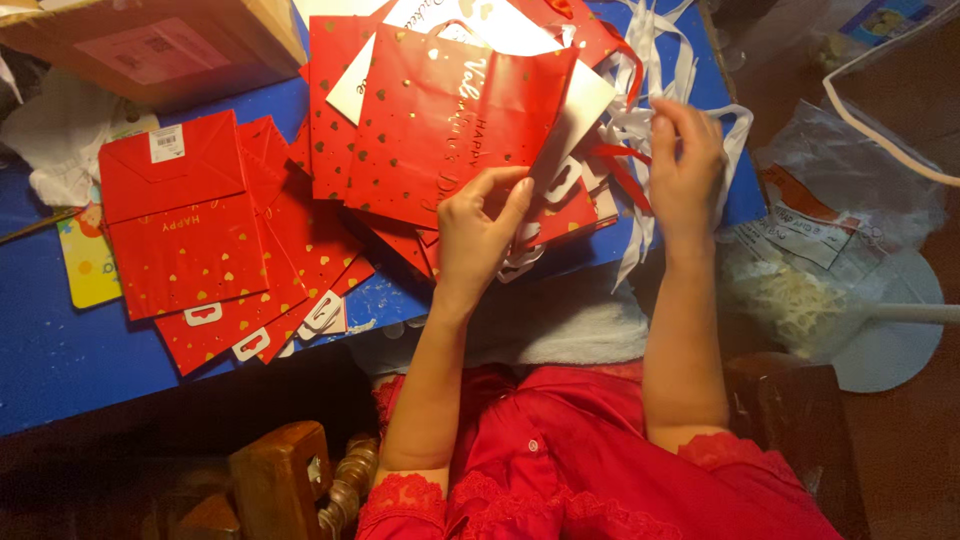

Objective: The person threads white ribbons through the handle slots of red Valentine's Day gift bags, then folds and tucks the ribbon ends inside the bags. The person repeats this process for multiple bags, stacking the finished ones on the table.

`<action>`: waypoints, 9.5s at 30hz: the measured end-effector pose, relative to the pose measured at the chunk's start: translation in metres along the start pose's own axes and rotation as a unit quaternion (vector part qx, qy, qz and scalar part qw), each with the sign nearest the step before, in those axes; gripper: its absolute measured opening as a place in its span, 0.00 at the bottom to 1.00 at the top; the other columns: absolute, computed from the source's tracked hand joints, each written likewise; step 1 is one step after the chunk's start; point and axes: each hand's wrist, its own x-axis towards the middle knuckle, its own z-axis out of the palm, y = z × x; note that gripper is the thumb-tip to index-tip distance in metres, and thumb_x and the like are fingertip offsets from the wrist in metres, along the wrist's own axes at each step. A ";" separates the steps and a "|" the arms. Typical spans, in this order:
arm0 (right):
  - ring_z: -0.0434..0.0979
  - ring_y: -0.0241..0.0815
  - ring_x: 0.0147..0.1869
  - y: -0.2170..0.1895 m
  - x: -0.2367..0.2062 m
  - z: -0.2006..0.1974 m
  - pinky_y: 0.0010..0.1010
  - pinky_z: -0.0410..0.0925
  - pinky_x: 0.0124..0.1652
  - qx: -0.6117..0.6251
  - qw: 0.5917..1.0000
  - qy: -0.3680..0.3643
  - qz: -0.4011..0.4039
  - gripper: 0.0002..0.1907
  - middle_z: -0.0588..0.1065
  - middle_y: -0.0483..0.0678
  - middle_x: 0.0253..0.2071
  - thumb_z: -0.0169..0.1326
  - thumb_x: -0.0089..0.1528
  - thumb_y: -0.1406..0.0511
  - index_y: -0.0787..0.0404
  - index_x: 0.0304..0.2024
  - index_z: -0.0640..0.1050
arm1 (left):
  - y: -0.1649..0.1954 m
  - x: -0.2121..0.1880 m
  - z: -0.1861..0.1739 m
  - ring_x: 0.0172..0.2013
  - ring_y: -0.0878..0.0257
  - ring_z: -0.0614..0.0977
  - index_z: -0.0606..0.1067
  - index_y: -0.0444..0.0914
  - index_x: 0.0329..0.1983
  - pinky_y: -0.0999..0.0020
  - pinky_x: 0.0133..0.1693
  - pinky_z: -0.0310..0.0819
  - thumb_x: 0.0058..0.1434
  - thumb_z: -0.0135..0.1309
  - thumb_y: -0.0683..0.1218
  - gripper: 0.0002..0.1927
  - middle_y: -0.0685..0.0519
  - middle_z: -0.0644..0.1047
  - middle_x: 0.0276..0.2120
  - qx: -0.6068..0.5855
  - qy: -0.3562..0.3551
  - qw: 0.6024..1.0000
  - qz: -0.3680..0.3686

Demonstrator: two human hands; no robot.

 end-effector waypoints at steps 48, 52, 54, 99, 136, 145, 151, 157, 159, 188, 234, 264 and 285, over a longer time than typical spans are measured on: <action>0.69 0.59 0.59 -0.016 -0.111 -0.053 0.50 0.62 0.60 -0.194 0.950 -0.244 0.029 0.20 0.68 0.57 0.54 0.57 0.56 0.75 0.54 0.49 0.82 | -0.041 -0.004 -0.006 0.35 0.71 0.81 0.80 0.31 0.48 0.74 0.39 0.76 0.71 0.57 0.47 0.13 0.53 0.83 0.33 -0.063 -0.013 0.998 0.027; 0.57 0.62 0.75 -0.011 -0.144 -0.027 0.62 0.48 0.72 -0.278 0.944 -0.169 -0.056 0.29 0.63 0.59 0.65 0.60 0.53 0.73 0.54 0.58 0.79 | -0.039 -0.003 -0.007 0.33 0.71 0.83 0.80 0.33 0.47 0.74 0.37 0.77 0.70 0.56 0.48 0.13 0.54 0.84 0.33 -0.081 -0.025 0.996 0.006; 0.56 0.61 0.78 -0.007 -0.149 -0.021 0.62 0.46 0.74 -0.254 0.958 -0.118 -0.063 0.26 0.64 0.57 0.66 0.61 0.55 0.72 0.52 0.57 0.79 | -0.038 -0.004 -0.008 0.33 0.71 0.83 0.79 0.33 0.47 0.74 0.37 0.77 0.70 0.56 0.48 0.13 0.54 0.84 0.33 -0.085 -0.025 0.996 0.009; 0.77 0.39 0.41 -0.078 -0.031 0.024 0.30 0.69 0.41 0.119 0.959 -0.247 0.066 0.08 0.75 0.47 0.37 0.60 0.59 0.69 0.65 0.41 0.83 | -0.049 -0.002 -0.027 0.43 0.67 0.85 0.81 0.35 0.49 0.73 0.47 0.79 0.62 0.60 0.40 0.11 0.53 0.82 0.42 -0.095 -0.097 0.989 0.054; 0.71 0.54 0.49 -0.104 -0.028 0.015 0.39 0.66 0.48 0.040 0.974 -0.207 -0.084 0.11 0.72 0.56 0.45 0.58 0.66 0.66 0.69 0.45 0.78 | -0.025 -0.018 -0.044 0.49 0.61 0.84 0.71 0.34 0.49 0.62 0.56 0.80 0.74 0.55 0.43 0.07 0.45 0.82 0.46 -0.381 -0.089 0.917 0.074; 0.69 0.38 0.33 -0.097 -0.030 0.046 0.29 0.64 0.35 0.131 0.969 -0.204 0.040 0.09 0.72 0.46 0.29 0.54 0.71 0.66 0.67 0.39 0.77 | -0.037 -0.001 -0.040 0.49 0.59 0.83 0.71 0.35 0.52 0.63 0.59 0.76 0.76 0.51 0.43 0.07 0.43 0.82 0.44 -0.328 -0.013 0.941 0.084; 0.67 0.26 0.27 -0.069 -0.029 0.056 0.21 0.61 0.26 0.284 0.897 -0.271 0.203 0.10 0.72 0.39 0.26 0.52 0.70 0.63 0.64 0.38 0.78 | -0.080 0.012 -0.035 0.49 0.59 0.82 0.70 0.38 0.51 0.61 0.60 0.73 0.75 0.50 0.45 0.07 0.46 0.82 0.42 -0.484 0.024 0.875 -0.007; 0.67 0.24 0.29 -0.063 -0.029 0.059 0.20 0.62 0.28 0.305 0.891 -0.285 0.178 0.11 0.72 0.38 0.29 0.52 0.71 0.62 0.63 0.38 0.76 | -0.094 0.015 -0.043 0.51 0.60 0.80 0.71 0.36 0.61 0.58 0.67 0.72 0.80 0.52 0.45 0.12 0.50 0.79 0.43 -0.561 -0.030 0.826 0.042; 0.67 0.24 0.29 -0.062 -0.030 0.059 0.20 0.62 0.28 0.313 0.888 -0.283 0.183 0.12 0.72 0.38 0.29 0.52 0.71 0.61 0.63 0.39 0.76 | -0.086 0.009 -0.042 0.58 0.61 0.79 0.71 0.36 0.70 0.62 0.68 0.69 0.78 0.52 0.48 0.21 0.47 0.80 0.50 -0.460 -0.060 0.885 0.037; 0.70 0.24 0.29 -0.067 -0.027 0.056 0.20 0.65 0.27 0.281 0.897 -0.291 0.177 0.13 0.73 0.38 0.27 0.52 0.70 0.60 0.63 0.36 0.76 | -0.068 0.008 -0.035 0.52 0.59 0.82 0.74 0.33 0.56 0.63 0.58 0.78 0.69 0.56 0.40 0.13 0.44 0.81 0.50 -0.333 -0.046 0.942 -0.014; 0.64 0.30 0.27 -0.068 -0.021 0.051 0.29 0.58 0.28 0.124 0.936 -0.320 0.080 0.19 0.65 0.43 0.21 0.53 0.70 0.58 0.65 0.29 0.72 | -0.082 0.007 -0.036 0.40 0.62 0.84 0.77 0.33 0.49 0.66 0.47 0.80 0.71 0.56 0.42 0.08 0.48 0.83 0.38 -0.371 0.002 0.929 -0.006; 0.69 0.26 0.34 -0.064 -0.021 0.058 0.24 0.66 0.35 0.212 0.928 -0.288 0.102 0.14 0.75 0.40 0.30 0.51 0.70 0.62 0.67 0.48 0.80 | -0.112 -0.008 -0.156 0.40 0.62 0.85 0.78 0.41 0.54 0.72 0.40 0.82 0.70 0.60 0.46 0.12 0.52 0.82 0.41 -0.561 0.238 0.792 0.026; 0.64 0.45 0.76 -0.067 -0.030 0.064 0.36 0.58 0.72 0.335 0.905 -0.251 0.071 0.31 0.66 0.56 0.70 0.50 0.69 0.69 0.66 0.73 0.59 | -0.007 0.023 -0.051 0.23 0.69 0.74 0.83 0.45 0.54 0.67 0.28 0.65 0.67 0.61 0.47 0.12 0.54 0.76 0.24 0.141 0.085 0.976 0.140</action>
